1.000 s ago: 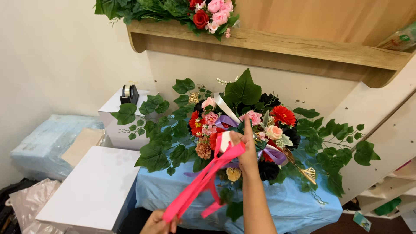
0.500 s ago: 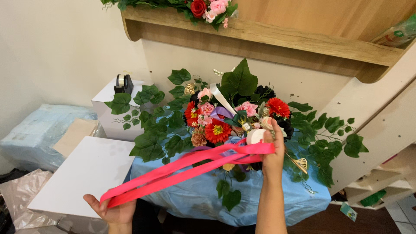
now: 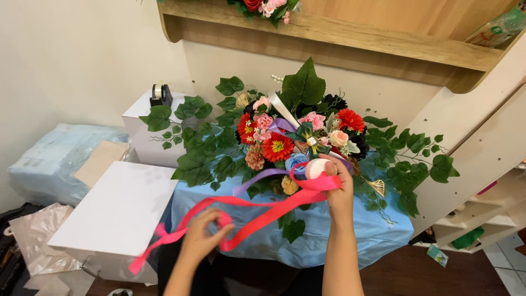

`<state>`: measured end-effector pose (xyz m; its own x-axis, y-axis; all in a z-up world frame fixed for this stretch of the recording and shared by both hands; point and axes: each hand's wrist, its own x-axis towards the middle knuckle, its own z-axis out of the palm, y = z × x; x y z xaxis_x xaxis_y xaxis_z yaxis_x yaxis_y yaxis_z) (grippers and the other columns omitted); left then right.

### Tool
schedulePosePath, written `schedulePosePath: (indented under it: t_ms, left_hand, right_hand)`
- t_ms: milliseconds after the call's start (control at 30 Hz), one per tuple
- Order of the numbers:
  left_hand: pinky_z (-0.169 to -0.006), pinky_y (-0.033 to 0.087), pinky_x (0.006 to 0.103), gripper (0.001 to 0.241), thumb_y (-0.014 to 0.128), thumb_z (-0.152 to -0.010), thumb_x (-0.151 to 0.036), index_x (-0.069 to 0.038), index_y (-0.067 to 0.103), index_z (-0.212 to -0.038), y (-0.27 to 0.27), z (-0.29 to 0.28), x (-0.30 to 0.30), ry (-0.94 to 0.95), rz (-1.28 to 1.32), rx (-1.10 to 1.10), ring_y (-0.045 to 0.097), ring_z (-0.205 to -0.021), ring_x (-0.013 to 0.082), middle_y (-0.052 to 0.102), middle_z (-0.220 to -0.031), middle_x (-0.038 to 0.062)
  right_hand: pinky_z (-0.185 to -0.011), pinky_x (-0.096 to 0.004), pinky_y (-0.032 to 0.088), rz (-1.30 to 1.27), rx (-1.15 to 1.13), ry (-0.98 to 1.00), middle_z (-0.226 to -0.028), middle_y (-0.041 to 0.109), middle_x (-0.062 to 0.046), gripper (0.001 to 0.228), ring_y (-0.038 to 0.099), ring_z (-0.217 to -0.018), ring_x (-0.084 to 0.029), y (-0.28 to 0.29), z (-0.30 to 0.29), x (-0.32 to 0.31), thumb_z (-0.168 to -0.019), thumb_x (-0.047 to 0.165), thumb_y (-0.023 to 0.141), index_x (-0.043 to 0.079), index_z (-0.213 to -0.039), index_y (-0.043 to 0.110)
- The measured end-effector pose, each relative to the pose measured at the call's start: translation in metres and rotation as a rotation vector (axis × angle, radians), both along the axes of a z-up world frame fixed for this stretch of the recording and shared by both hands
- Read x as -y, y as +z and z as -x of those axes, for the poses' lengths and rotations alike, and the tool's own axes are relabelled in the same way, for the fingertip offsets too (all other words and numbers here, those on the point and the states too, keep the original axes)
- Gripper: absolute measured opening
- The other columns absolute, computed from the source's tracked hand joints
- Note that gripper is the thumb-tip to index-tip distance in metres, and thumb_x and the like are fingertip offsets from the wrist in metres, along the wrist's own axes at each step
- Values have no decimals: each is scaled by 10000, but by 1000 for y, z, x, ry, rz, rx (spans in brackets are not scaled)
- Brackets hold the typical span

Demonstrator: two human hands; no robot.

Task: The person wraps a pink ribbon around the base of a floral arrangement and secures it using adhesive tape.

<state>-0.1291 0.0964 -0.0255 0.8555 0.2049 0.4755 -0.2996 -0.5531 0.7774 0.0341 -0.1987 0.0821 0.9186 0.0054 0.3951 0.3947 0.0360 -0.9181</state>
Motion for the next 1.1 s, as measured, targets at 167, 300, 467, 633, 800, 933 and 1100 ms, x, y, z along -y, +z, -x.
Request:
schedulePosePath:
  t_ms: [167,300,467,633,800,933,1100]
  left_hand:
    - [-677,466,293,385,808,-854,-296,-152,541,-616,44,-29,51,-17,-5,218,574,-659,174,559,-638,-38]
    - [-691,460,350,398,780,-898,-286,-150,505,-644,77,-69,81,-41,56,469,553,-662,252,474,-630,5]
    - [-873,476,459,397,772,-891,-354,-75,561,-1077,126,-97,110,-185,38,418,600,-959,380,570,-988,154]
    - [-1053,418,623,586,726,-881,-324,74,572,-1282,146,-84,113,-419,72,70,560,-1199,581,624,-1187,404]
    - [-1026,489,495,451,779,-895,-346,-50,674,-1218,111,-101,107,-403,199,63,638,-1204,404,723,-1158,220]
    - [-1037,495,449,479,823,-867,-326,-61,685,-1241,111,-100,104,-361,327,78,655,-1199,329,738,-1158,166]
    - [-979,519,383,455,918,-755,-251,-134,747,-1161,90,-107,99,-311,429,89,694,-1100,222,770,-1057,70]
  right_hand:
    - [-703,-260,508,-24,47,112,-926,722,-66,307,621,-793,-121,-13,13,-21,-999,283,621,62,-1177,738]
    - [-805,-302,566,-50,99,119,-922,741,-117,266,655,-838,-141,-24,16,-33,-1001,139,668,16,-1229,731]
    - [-932,-372,551,-46,149,94,-1069,743,-147,319,658,-993,-172,-32,13,-31,-981,88,684,13,-1292,682]
    - [-1023,-428,509,-64,232,90,-1203,701,-171,330,634,-1124,-227,-32,18,-18,-1004,25,610,13,-1333,625]
    - [-941,-376,567,-118,119,108,-1237,678,-106,393,682,-1035,-179,-24,31,-13,-972,39,665,47,-1363,622]
    - [-924,-345,577,-102,171,285,-1372,599,-93,647,679,-1025,-163,-31,24,-8,-878,-88,655,42,-1494,502]
    - [-1015,-408,513,-137,186,658,-1628,363,-93,920,627,-1205,-221,-33,37,-10,-878,254,731,51,-1625,233]
